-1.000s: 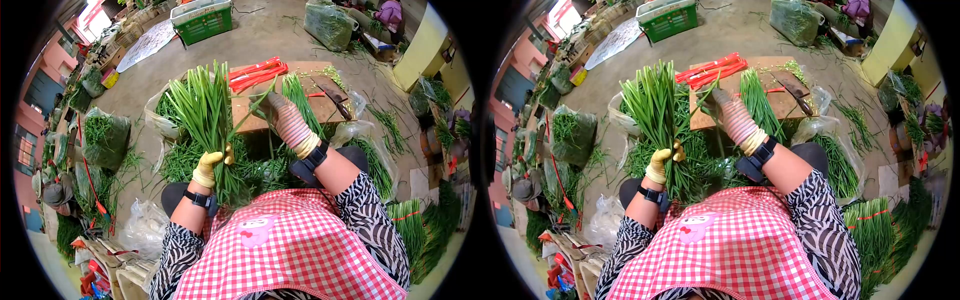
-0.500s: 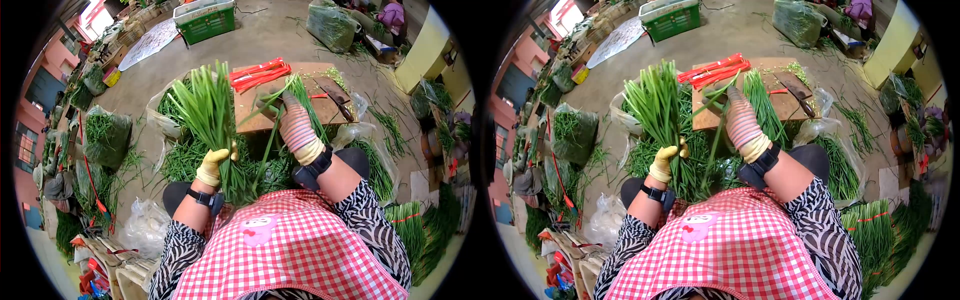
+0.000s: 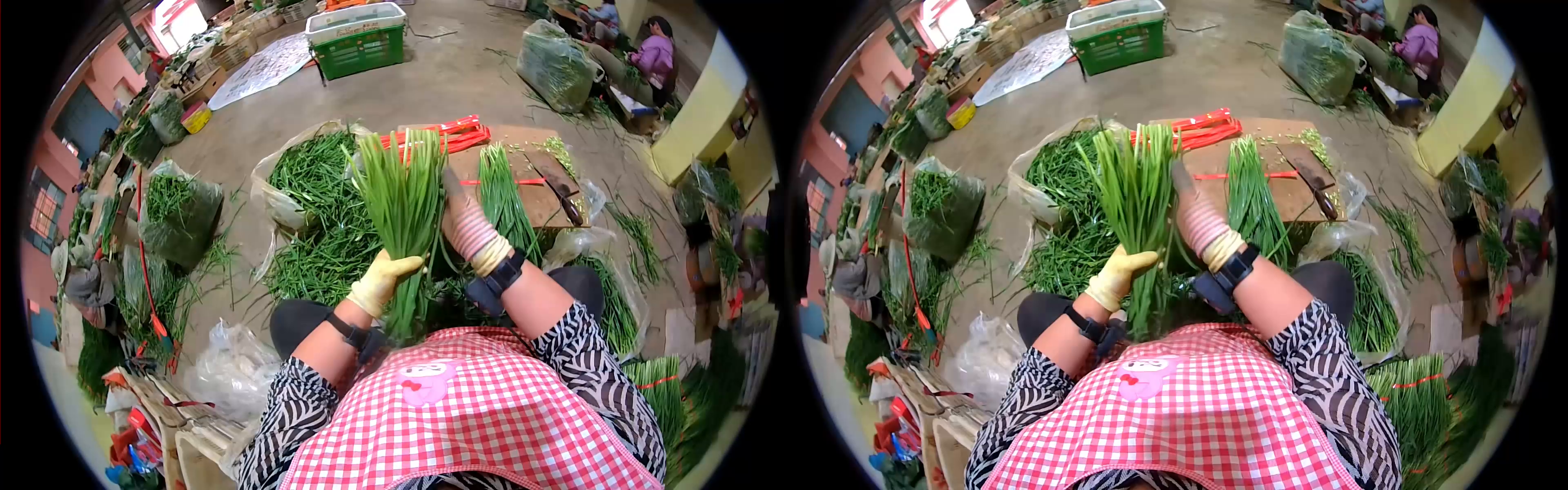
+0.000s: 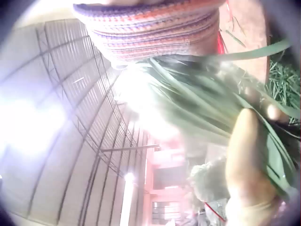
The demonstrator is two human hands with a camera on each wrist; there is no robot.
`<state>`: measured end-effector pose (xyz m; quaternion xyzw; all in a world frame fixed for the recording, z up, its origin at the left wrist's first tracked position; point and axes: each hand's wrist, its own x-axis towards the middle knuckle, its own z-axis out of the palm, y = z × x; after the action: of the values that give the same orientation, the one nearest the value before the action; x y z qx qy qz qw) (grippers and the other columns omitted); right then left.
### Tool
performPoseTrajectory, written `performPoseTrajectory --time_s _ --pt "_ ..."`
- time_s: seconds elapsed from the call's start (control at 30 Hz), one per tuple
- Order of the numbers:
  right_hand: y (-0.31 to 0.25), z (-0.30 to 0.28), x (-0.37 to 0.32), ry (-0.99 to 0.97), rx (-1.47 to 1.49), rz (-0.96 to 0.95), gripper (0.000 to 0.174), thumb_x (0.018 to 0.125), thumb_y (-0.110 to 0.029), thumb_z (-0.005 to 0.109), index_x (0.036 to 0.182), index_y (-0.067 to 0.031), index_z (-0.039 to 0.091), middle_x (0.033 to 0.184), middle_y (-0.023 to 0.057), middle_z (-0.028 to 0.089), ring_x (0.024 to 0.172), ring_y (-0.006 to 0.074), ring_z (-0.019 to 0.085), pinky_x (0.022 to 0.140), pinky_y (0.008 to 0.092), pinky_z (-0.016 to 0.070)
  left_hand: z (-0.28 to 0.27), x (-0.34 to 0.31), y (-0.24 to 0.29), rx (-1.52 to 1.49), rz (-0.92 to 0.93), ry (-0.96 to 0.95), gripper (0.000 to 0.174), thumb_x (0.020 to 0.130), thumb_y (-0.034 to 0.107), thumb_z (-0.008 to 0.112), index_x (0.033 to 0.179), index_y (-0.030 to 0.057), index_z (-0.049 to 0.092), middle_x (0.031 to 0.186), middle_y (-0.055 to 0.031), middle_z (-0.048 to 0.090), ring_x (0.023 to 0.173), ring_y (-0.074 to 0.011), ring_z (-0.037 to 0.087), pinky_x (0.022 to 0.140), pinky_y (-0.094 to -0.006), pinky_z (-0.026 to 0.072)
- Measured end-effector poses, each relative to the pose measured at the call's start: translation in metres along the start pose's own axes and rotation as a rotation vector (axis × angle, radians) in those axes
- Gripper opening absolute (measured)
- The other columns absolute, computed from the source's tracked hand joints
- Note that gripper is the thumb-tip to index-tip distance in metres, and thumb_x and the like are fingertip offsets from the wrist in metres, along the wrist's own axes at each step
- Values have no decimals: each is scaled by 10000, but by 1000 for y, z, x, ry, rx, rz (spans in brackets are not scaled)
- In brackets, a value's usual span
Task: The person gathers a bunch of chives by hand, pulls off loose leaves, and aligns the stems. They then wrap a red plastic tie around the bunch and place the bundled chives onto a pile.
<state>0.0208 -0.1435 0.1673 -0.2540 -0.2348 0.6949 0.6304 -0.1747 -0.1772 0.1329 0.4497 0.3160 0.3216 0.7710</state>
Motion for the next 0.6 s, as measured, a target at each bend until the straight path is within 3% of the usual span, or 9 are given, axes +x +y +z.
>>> performPoseTrajectory --time_s 0.07,0.13,0.23,0.27,0.4,0.43,0.5,0.57,0.6 --pt "2 3 -13 4 -233 22 689 1036 -559 573 1458 -15 549 1389 120 640 1234 221 596 1126 371 431 5 6 -3 0 42 39 355 916 67 707 1261 19 639 1076 -35 690 902 -141 638 819 -297 525" --pt "5 7 -20 -3 -484 -78 682 1010 -534 632 1429 1 579 1313 115 685 1159 201 627 1068 358 468 8 16 -12 11 125 58 364 911 84 735 1256 19 639 1083 -33 692 934 -153 644 831 -308 531" --pt "14 -6 -5 54 -1004 61 608 1002 -441 667 1395 17 596 1213 112 720 1054 202 656 977 355 512 16 32 -17 397 149 190 429 918 157 758 1297 4 624 1123 -74 711 996 -198 669 916 -333 536" --pt "21 -4 0 71 -999 -163 600 877 -336 802 1298 50 617 1112 161 740 917 224 690 853 394 569 20 41 -17 687 233 246 437 931 206 734 1301 -1 626 1137 -119 724 1026 -243 686 944 -344 537" --pt "13 -20 9 224 -855 75 555 817 -272 853 1233 32 649 1060 137 745 845 194 663 747 363 557 43 52 -12 1208 132 317 499 902 336 731 1238 -12 607 1084 -244 720 970 -420 706 852 -446 580" --pt "8 -14 3 216 -814 -18 422 837 -223 806 1184 -15 686 967 60 723 784 174 643 727 339 541 61 40 8 1224 58 362 553 877 397 754 1216 -16 608 992 -263 723 905 -442 712 801 -479 584" --pt "0 -37 9 192 -704 119 458 829 -215 832 1200 6 681 1003 102 744 808 204 683 730 357 572 66 30 8 1309 169 301 621 854 480 776 1208 -4 617 957 -286 719 939 -433 715 833 -480 580" --pt "-14 -31 -5 121 -458 60 394 850 -182 803 1184 -8 688 1000 85 742 817 198 694 731 355 580 60 21 35 1385 120 54 685 848 547 776 1221 -9 635 983 -267 728 953 -417 723 870 -460 578" --pt "-24 -33 -6 146 -527 124 341 867 -143 776 1167 -8 688 1001 69 742 818 181 693 715 351 573 47 23 44 1265 65 -71 744 846 582 776 1254 -30 655 1016 -254 738 964 -387 731 908 -422 572"
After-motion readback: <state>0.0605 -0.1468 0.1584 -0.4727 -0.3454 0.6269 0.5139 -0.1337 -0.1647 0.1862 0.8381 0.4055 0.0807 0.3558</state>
